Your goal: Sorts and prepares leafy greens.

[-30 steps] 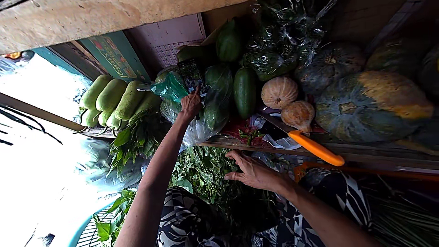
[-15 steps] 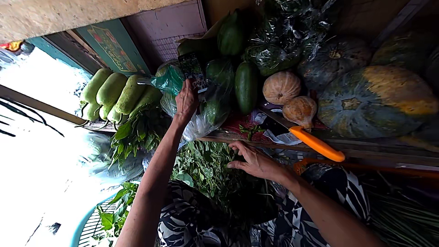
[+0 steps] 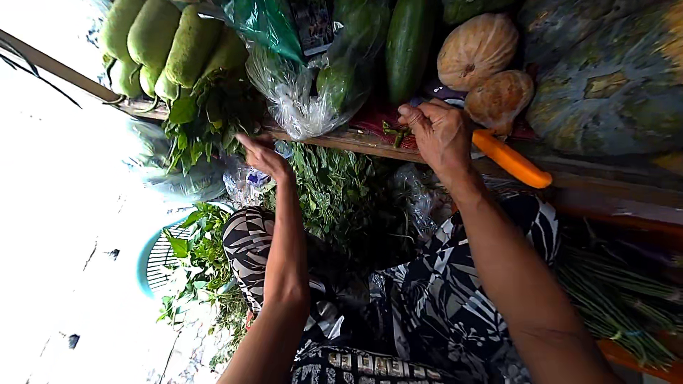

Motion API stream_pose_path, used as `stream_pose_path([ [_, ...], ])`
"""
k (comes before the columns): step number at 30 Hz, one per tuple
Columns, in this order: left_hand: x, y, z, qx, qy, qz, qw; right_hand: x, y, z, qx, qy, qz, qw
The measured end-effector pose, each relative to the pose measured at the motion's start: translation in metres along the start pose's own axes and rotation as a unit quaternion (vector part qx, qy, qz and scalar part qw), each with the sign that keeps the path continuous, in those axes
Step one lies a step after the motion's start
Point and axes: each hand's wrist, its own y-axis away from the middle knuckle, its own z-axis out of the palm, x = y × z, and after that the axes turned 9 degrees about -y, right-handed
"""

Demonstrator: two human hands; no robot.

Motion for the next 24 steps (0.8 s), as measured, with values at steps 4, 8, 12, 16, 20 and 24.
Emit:
stream_pose_path([
  [4,-0.087,0.091,-0.001,-0.241,-0.26,-0.123,0.927,0.001,0.002,0.001,0.015,0.005,-0.013,1.0],
  [8,-0.15,0.171,-0.004,-0.434,-0.434,0.098,0.784,0.005,0.006,0.005,0.009,0.009,-0.031,0.999],
  [12,-0.165,0.221,-0.017,-0.503,-0.527,0.127,0.673,0.005,0.01,0.003,-0.018,0.026,-0.036,0.999],
  [16,-0.163,0.256,-0.054,-0.523,-0.576,0.102,0.62,0.005,0.008,-0.001,-0.041,0.033,-0.022,0.998],
  [20,-0.124,0.266,-0.065,-0.619,-0.585,0.109,0.512,0.002,0.008,-0.004,-0.034,0.038,-0.024,0.998],
  [24,-0.078,0.263,-0.037,-0.655,-0.546,0.201,0.481,0.0,0.009,-0.006,-0.031,0.037,-0.03,0.998],
])
